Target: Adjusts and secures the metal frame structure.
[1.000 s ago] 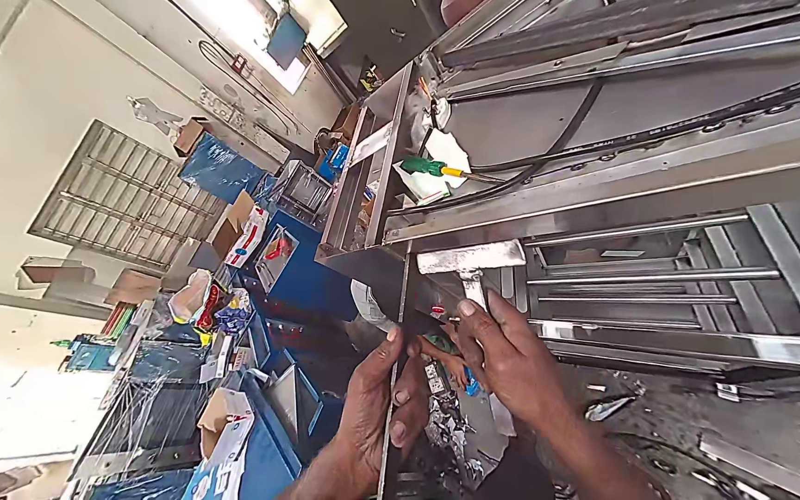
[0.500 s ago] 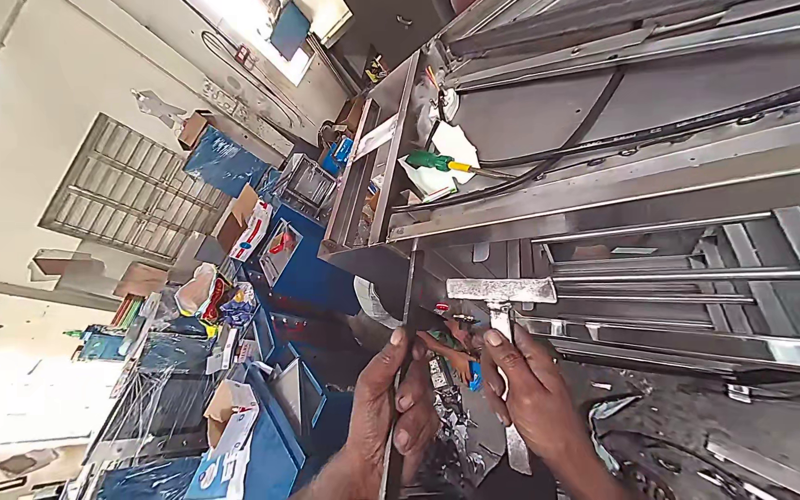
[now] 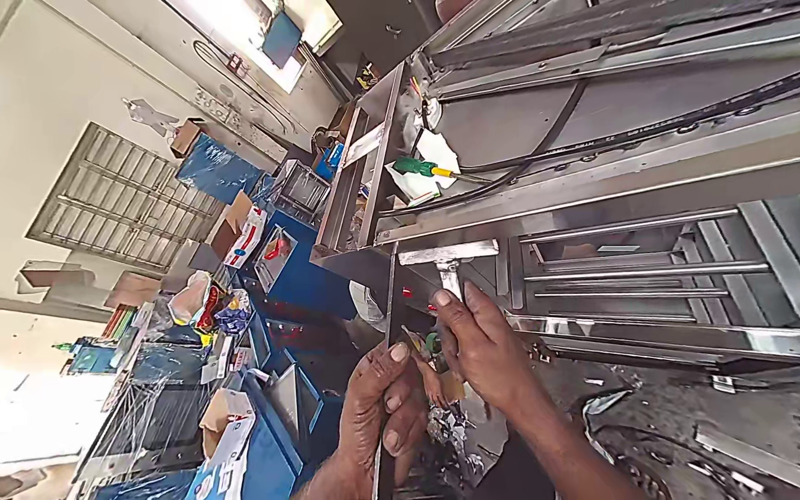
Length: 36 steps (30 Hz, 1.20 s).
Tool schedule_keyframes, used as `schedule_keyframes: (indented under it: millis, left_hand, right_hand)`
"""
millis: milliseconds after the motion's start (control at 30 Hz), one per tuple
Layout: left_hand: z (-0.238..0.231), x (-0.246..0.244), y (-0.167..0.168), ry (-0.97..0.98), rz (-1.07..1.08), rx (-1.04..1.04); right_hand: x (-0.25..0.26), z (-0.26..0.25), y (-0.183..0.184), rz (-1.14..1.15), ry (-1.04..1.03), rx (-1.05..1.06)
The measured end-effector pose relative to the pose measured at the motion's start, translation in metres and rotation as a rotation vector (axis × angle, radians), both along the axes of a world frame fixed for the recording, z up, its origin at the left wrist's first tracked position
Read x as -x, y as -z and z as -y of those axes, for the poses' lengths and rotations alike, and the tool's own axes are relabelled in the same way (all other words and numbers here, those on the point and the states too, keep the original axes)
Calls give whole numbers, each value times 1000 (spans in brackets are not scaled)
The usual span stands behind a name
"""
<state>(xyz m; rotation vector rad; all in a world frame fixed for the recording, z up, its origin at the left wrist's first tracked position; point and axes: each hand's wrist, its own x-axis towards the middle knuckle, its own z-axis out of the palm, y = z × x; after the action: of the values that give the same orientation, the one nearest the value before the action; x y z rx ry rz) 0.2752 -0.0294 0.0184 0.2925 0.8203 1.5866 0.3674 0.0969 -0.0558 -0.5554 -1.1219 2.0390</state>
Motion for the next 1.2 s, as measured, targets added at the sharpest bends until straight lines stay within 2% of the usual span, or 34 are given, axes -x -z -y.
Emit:
schedule_keyframes:
  millis: [67, 200, 267, 367, 433, 500, 667, 733, 800, 900, 1067, 1200]
  left_hand:
    - [1, 0, 0, -2, -2, 9]
    - [2, 1, 1, -1, 9, 6]
    - [2, 3, 2, 1, 4, 8]
    - [3, 6, 0, 18, 0, 26]
    - [2, 11, -1, 55, 4, 16]
    - [3, 15, 0, 66, 9, 9]
    - [6, 21, 0, 71, 14, 18]
    - [6, 21, 0, 64, 10, 21]
    - [8, 20, 0, 53, 5, 39]
    - [5, 23, 0, 79, -1, 36]
    - [7, 25, 16, 89, 28, 51]
    - [11, 30, 18, 94, 36, 45]
  right_hand:
    - [-7, 0, 1, -31, 53, 4]
    - [-11, 12, 7, -255, 382, 145]
    - [0, 15, 7, -171, 315, 134]
    - [8, -7, 2, 105, 21, -90]
    - [5, -16, 1, 108, -31, -113]
    - [2, -10, 5, 56, 13, -78]
    - [2, 16, 10, -188, 420, 33]
    - [14, 16, 11, -83, 348, 7]
    - [18, 4, 8, 113, 130, -108]
    - [11, -10, 10, 117, 43, -153]
    - [1, 17, 25, 53, 213, -87]
    - [3, 23, 20, -168, 457, -17]
